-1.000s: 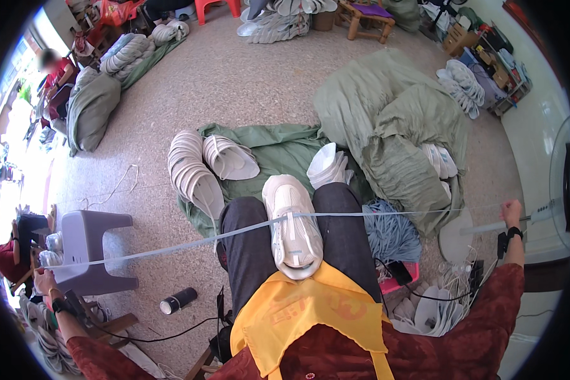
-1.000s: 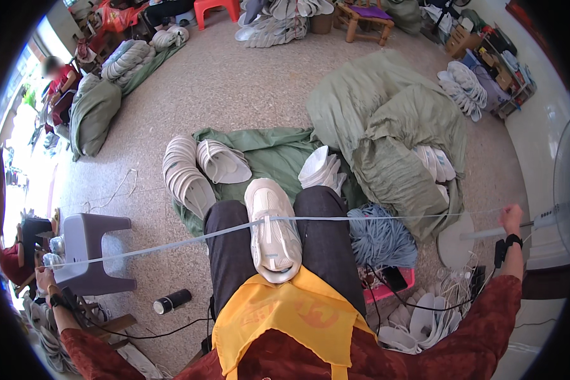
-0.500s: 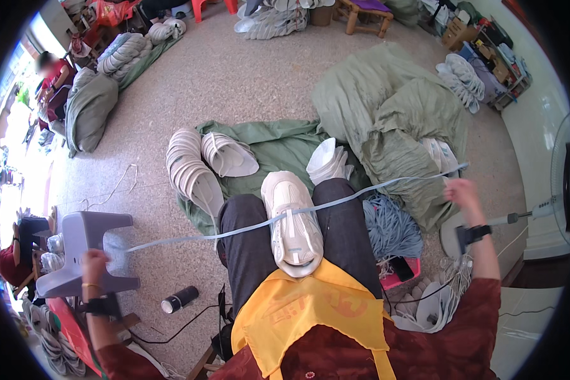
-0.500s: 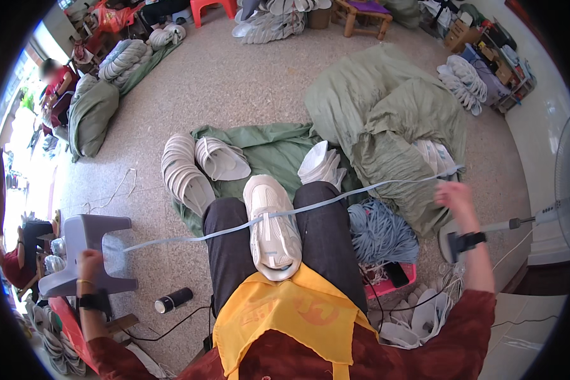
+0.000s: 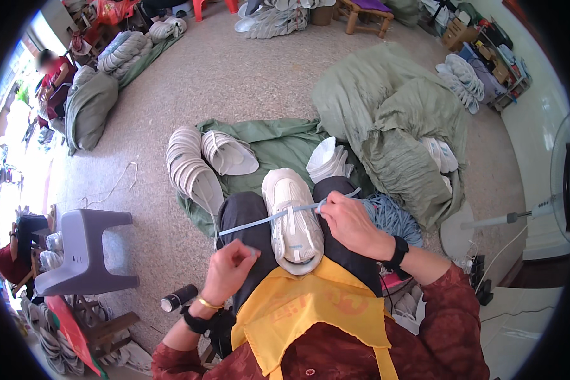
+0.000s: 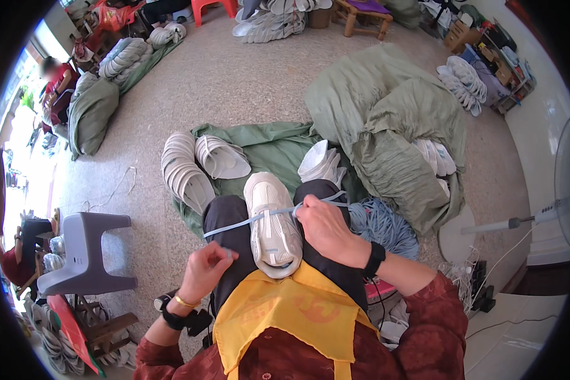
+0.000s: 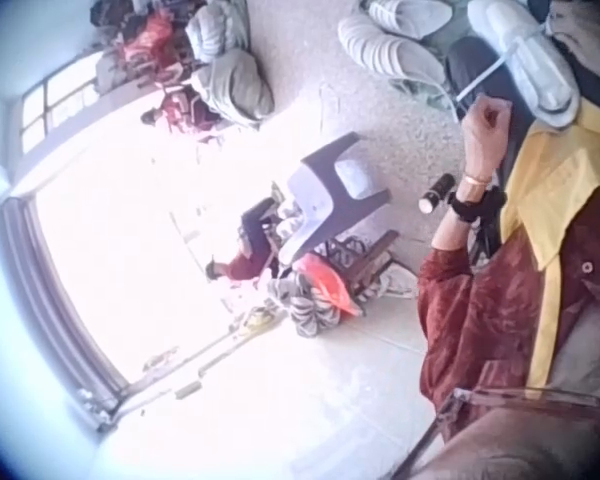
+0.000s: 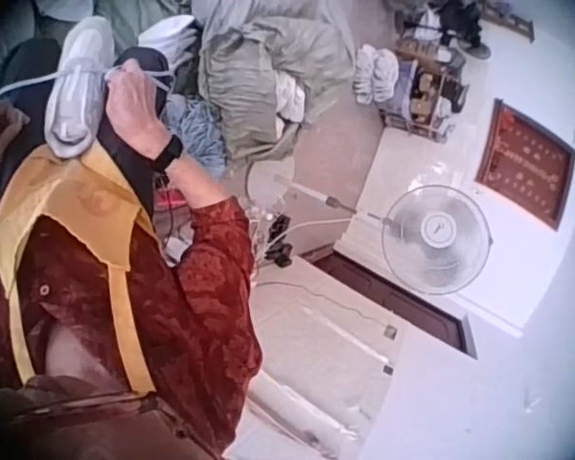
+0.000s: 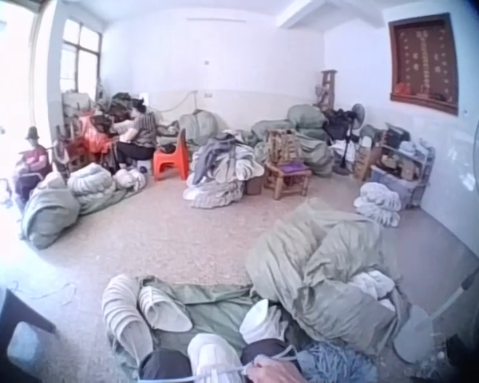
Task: Lacing a white sneaker with light blue laces in a workshop setting.
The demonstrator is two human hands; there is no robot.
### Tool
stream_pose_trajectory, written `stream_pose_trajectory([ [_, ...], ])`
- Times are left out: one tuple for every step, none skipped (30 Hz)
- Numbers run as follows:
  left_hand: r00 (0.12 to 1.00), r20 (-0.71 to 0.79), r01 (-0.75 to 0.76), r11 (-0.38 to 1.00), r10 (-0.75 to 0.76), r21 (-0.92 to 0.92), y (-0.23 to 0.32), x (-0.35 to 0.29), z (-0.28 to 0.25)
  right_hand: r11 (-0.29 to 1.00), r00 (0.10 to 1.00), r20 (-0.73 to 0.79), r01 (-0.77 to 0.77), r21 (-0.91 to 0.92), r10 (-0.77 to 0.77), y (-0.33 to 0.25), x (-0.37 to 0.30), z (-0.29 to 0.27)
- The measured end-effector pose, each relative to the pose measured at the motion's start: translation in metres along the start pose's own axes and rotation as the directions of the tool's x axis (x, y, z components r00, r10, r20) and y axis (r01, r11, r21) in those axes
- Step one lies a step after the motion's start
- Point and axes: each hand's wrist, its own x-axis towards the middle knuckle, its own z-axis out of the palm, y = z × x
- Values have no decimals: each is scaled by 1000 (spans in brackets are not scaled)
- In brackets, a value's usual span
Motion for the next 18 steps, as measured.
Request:
stream_pose_trajectory([
  [990, -75, -101, 978, 116, 183, 11, 8, 11, 1000, 1000, -2, -1, -25, 1, 5, 6, 3],
  [962, -125, -185, 913, 244, 365, 20, 17, 19, 999, 1000, -5, -3, -54, 2, 7, 12, 5],
  [950, -136, -214, 902, 281, 375, 22, 27, 25, 998, 1000, -4, -6, -58, 6, 8, 17, 5],
  [950, -141, -210, 902, 280, 377, 21, 34, 27, 998, 996, -81, 50, 23, -48, 7, 24, 6],
  [932, -166, -242, 893, 323, 379, 14, 42, 28, 989, 983, -161, 109, 96, -93, 6, 30, 7],
  [911, -189, -274, 882, 365, 383, 9, 49, 29, 989, 983, -158, 111, 95, -95, 5, 34, 6],
  [887, -198, -324, 868, 417, 376, 6, 56, 28, 976, 991, -135, 32, 213, -3, 4, 37, 6],
  [888, -199, -322, 869, 415, 375, 4, 60, 28, 944, 991, -101, -48, 326, 85, 3, 38, 6],
  [891, -216, -316, 888, 399, 334, 2, 63, 29, 944, 991, -99, -48, 327, 85, 6, 39, 10],
  [894, -233, -312, 904, 383, 292, 0, 66, 30, 895, 988, -100, -63, 441, 118, 9, 40, 14],
  [894, -234, -311, 905, 382, 291, -1, 68, 32, 833, 984, -96, -74, 548, 151, 12, 41, 18],
  [902, -230, -316, 922, 366, 225, -2, 70, 35, 833, 984, -94, -75, 548, 151, 13, 40, 20],
  [909, -226, -320, 934, 349, 158, -2, 71, 37, 813, 981, -65, -113, 571, 182, 13, 40, 21],
  [910, -227, -318, 935, 347, 156, -2, 72, 36, 791, 977, -34, -152, 593, 213, 12, 40, 22],
  [933, -205, -266, 949, 297, 168, -2, 72, 36, 791, 977, -31, -154, 593, 213, 11, 41, 21],
  [952, -184, -213, 960, 246, 181, -2, 72, 35, 779, 975, -34, -155, 607, 220, 8, 42, 20],
  [952, -185, -211, 961, 244, 180, -2, 72, 35, 768, 973, -36, -156, 621, 228, 6, 43, 19],
  [948, -197, -214, 959, 249, 184, -2, 72, 35, 767, 973, -34, -158, 622, 227, 5, 43, 18],
])
